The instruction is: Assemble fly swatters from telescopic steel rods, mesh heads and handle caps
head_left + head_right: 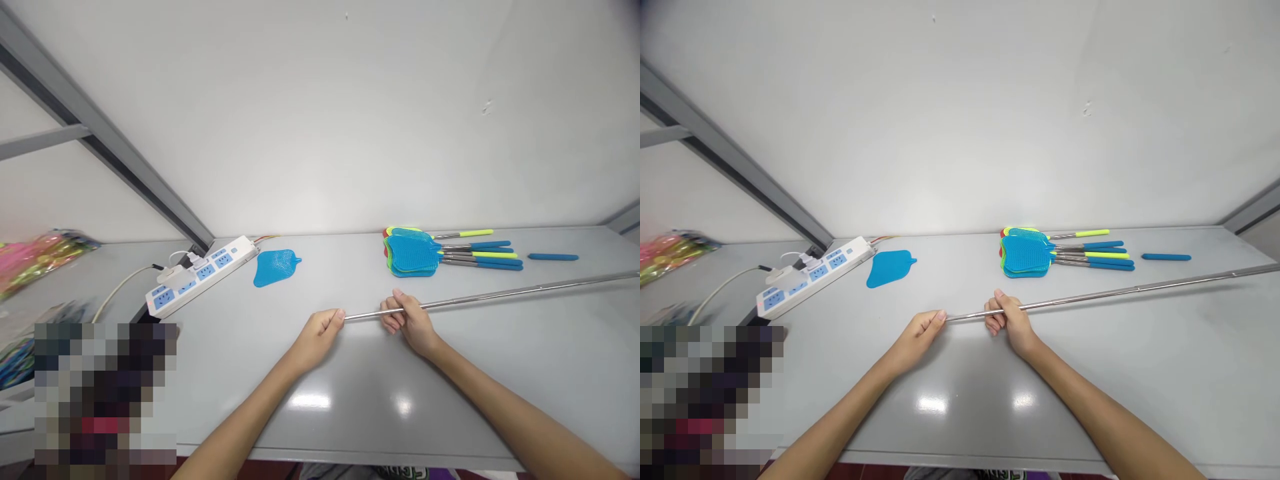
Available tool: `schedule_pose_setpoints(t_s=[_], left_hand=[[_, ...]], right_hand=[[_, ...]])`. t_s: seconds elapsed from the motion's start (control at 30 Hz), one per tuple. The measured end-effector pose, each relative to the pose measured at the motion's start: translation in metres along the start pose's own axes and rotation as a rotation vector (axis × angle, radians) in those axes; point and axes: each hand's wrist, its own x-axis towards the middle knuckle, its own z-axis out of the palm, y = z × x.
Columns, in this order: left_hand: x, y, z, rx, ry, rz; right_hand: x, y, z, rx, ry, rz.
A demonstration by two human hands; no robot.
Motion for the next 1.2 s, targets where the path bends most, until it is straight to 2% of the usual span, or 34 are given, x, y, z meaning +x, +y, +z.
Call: schedule_pose_setpoints(t_s=[0.3,0.5,0.73,1.0,1.2], left_hand=[[0.0005,0.0045,-0.0044,-0.068,-0.046,-0.023],[-0.0003,0.0046,0.0006,-0.085,-0.094,-0.015],[0.0008,0.0047,0.003,-0.097,-0.027,-0.021],[0.0036,0.0026,0.0026,-0.103,0.031,-0.02],[0.0028,0.003,-0.0013,-0.071,-0.069,-0.016]], right_hand=[[-0.005,0.0019,0.0,-0.115,-0.088,0.005],[-0.006,0.0028,0.0063,-0.195,-0.157,0.046],[-0.005,0.0016,0.0062,-0.244,-0.157,0.031],[-0.0013,0.0007,0.0044,-0.25,-0.175,0.081],[-0.0022,-0.0009,0.0057,-0.232,-0.214,0.095]])
